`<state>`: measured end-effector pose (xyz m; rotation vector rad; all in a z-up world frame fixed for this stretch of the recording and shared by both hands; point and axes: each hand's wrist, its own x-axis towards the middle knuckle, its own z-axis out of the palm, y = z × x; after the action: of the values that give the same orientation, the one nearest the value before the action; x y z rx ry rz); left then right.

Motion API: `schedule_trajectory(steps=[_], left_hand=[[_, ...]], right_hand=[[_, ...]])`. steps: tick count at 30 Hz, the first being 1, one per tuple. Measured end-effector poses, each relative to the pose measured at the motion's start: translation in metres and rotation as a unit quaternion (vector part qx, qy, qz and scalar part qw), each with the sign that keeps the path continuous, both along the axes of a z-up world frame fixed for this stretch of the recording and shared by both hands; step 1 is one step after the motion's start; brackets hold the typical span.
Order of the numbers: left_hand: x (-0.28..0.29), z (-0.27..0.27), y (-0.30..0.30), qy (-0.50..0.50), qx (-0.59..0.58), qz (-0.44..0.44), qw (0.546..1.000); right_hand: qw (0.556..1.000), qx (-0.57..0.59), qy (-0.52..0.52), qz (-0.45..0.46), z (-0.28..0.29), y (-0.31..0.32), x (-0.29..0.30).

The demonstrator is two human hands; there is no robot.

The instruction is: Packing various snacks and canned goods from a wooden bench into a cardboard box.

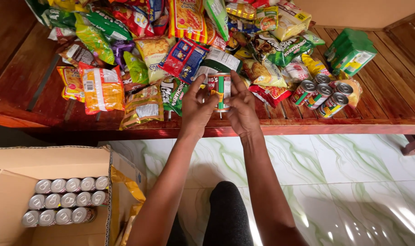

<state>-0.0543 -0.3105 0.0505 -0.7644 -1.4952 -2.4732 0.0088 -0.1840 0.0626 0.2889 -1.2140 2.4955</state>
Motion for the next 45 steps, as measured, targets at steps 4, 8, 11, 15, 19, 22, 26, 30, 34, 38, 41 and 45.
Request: schedule_trajectory(steps=[4, 8, 11, 15, 19, 22, 26, 30, 34, 38, 41, 45], left_hand=[[-0.011, 0.029, -0.037, -0.064, -0.089, -0.135, 0.985], [-0.017, 0.049, -0.080, 0.189, -0.132, -0.007, 0.973], [-0.018, 0.063, -0.118, 0.168, -0.271, 0.102, 0.942], [-0.019, 0.058, -0.171, 0.229, -0.328, 0.239, 0.885], [-0.009, 0.055, -0.231, 0.197, -0.365, 0.273, 0.868], [0.006, 0.055, -0.281, 0.158, -0.366, 0.287, 0.871], [0.016, 0.053, -0.335, 0.155, -0.277, 0.306, 0.898], [0.018, 0.037, -0.377, 0.040, -0.257, 0.330, 0.907], [0.013, 0.011, -0.417, -0.006, -0.189, 0.358, 0.914], [0.006, -0.039, -0.452, -0.064, -0.106, 0.399, 0.909], [0.004, -0.092, -0.470, -0.146, -0.058, 0.448, 0.880], [0.022, -0.165, -0.476, -0.236, 0.033, 0.446, 0.863]], right_hand=[[0.995, 0.090, 0.032, -0.009, 0.007, -0.016, -0.008], [0.985, 0.169, -0.027, -0.010, 0.031, -0.049, -0.014], [0.987, 0.154, -0.016, 0.036, 0.035, -0.076, -0.028], [0.988, 0.139, -0.061, 0.035, 0.037, -0.122, -0.049], [0.981, 0.161, -0.081, 0.072, 0.027, -0.171, -0.073], [0.974, 0.176, -0.079, 0.119, 0.027, -0.212, -0.081], [0.956, 0.233, -0.069, 0.166, 0.036, -0.273, -0.087], [0.947, 0.229, -0.053, 0.218, 0.027, -0.331, -0.104], [0.922, 0.252, -0.075, 0.282, 0.009, -0.380, -0.124], [0.882, 0.311, -0.135, 0.326, -0.020, -0.428, -0.143], [0.843, 0.358, -0.198, 0.348, -0.050, -0.464, -0.150], [0.785, 0.404, -0.280, 0.378, -0.125, -0.493, -0.159]])
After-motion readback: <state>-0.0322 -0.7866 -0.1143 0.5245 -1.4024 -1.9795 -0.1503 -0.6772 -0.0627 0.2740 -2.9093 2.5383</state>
